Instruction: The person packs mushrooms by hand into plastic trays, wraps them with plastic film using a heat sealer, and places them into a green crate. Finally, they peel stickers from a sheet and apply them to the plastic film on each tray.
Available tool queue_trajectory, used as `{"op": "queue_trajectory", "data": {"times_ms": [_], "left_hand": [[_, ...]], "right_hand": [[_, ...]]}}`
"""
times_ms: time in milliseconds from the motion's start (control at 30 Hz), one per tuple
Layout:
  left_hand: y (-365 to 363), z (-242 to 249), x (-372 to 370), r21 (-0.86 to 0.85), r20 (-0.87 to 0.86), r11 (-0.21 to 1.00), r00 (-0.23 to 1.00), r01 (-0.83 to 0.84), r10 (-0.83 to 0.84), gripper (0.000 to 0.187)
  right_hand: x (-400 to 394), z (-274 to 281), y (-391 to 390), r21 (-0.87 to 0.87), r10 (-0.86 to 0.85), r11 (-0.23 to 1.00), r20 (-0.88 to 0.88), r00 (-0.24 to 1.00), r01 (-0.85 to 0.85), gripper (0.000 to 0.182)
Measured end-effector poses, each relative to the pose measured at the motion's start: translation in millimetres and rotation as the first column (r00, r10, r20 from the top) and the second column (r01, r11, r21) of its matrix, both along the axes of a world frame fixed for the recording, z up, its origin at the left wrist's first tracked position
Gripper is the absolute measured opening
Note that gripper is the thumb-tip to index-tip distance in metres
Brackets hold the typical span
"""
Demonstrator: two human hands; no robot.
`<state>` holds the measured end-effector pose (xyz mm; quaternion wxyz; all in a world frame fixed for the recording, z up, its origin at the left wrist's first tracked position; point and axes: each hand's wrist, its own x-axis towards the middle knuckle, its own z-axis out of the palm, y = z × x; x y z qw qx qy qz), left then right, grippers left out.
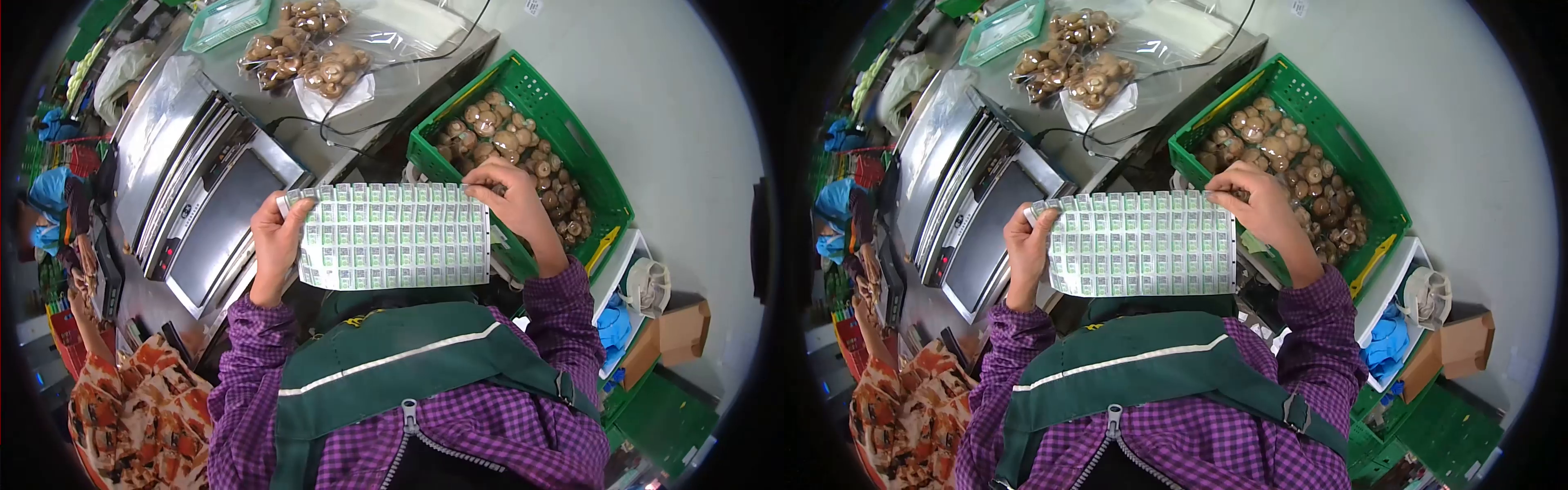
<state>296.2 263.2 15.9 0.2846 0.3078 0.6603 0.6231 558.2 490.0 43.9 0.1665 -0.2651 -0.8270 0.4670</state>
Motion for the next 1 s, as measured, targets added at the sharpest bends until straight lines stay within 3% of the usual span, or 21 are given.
{"op": "queue_trajectory", "data": {"times_ms": [133,200,267,367,567,667,733,833,900,933,1000], "left_hand": [[3,-1,8,-0.067,0.21,0.998,0.978,0.02,-0.005,0.01],[-1,-15,7,-0.199,0.257,0.979,0.963,-0.034,0.085,0.01],[-11,-33,5,-0.221,0.301,0.974,0.947,-0.043,0.111,0.012],[-16,-46,10,-0.271,0.343,0.962,0.93,-0.039,0.134,0.012],[5,-47,29,-0.307,0.366,0.951,0.927,0.033,0.086,0.013],[14,-47,37,-0.341,0.356,0.94,0.929,0.031,0.098,0.013],[19,-47,41,-0.363,0.351,0.93,0.932,0.052,0.085,0.013],[21,-54,44,-0.38,0.331,0.925,0.937,0.022,0.114,0.013],[26,-52,46,-0.382,0.345,0.924,0.932,0.028,0.114,0.013],[30,-51,47,-0.381,0.353,0.924,0.926,0.012,0.133,0.012],[39,-50,50,-0.374,0.353,0.927,0.927,0.014,0.128,0.011]], "right_hand": [[7,-6,-2,0.133,0.058,0.99,-0.09,0.994,-0.046,0.009],[24,-26,7,-0.169,-0.241,0.961,-0.14,0.96,0.217,0.005],[47,-59,40,-0.383,-0.551,0.809,-0.227,0.803,0.446,0.009],[79,-132,86,-0.48,-0.686,0.697,-0.228,0.691,0.533,0.022],[65,-236,115,-0.477,-0.734,0.617,-0.062,0.676,0.626,0.039],[53,-287,130,-0.397,-0.722,0.645,-0.039,0.69,0.653,0.043],[46,-301,134,-0.204,-0.724,0.659,0.088,0.684,0.724,0.047],[42,-304,138,-0.157,-0.788,0.592,0.093,0.609,0.79,0.047],[53,-294,141,-0.094,-0.822,0.57,-0.077,0.565,0.816,0.037],[64,-297,147,-0.087,-0.83,0.558,-0.076,0.553,0.825,0.037],[91,-302,164,-0.245,-0.899,0.437,-0.13,0.418,0.865,0.029]]}}
